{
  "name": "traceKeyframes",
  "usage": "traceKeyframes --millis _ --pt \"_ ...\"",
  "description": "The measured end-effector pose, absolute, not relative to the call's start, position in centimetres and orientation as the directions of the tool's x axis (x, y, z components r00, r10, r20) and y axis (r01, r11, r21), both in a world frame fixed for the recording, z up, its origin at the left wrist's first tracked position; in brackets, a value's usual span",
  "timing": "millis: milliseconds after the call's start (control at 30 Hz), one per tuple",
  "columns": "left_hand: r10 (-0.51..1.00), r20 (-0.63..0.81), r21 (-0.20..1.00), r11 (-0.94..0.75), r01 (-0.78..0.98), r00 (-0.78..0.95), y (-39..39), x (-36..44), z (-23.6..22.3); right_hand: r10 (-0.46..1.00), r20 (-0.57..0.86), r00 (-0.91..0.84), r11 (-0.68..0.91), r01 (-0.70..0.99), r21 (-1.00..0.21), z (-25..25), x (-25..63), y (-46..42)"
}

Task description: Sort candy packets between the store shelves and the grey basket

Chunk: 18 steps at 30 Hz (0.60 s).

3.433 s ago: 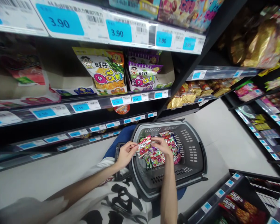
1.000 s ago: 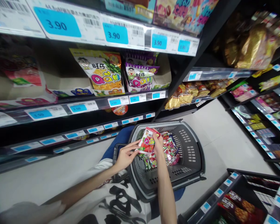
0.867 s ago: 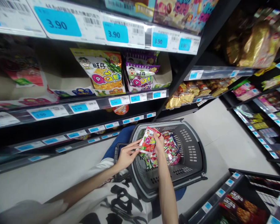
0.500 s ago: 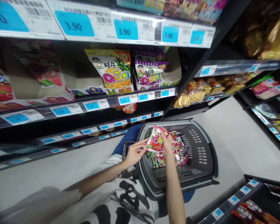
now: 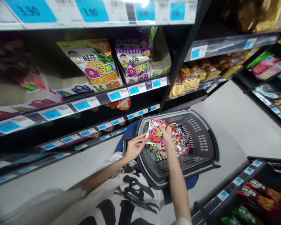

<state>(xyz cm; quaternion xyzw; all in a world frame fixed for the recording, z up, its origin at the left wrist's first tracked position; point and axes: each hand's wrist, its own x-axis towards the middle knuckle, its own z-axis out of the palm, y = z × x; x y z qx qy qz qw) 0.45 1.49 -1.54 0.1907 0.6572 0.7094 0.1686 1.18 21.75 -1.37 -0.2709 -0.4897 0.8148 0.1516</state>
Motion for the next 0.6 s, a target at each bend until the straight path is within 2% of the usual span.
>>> traceKeyframes --millis 267,433,600 --pt "0.474 0.056 0.997 -0.074 0.024 -0.879 1.5 0.49 -1.66 0.52 -0.28 -0.807 -0.473 0.0 -0.881 -0.97 1.01 21.71" --pt "0.449 0.01 0.992 -0.114 -0.046 -0.893 1.7 0.41 -1.99 0.532 -0.286 -0.797 -0.495 -0.018 -0.869 -1.07 0.94 21.46" --pt "0.408 0.079 0.995 -0.088 0.046 -0.91 1.78 0.5 -2.15 0.526 -0.303 -0.794 -0.504 -0.005 -0.864 -0.98 0.58 20.78"
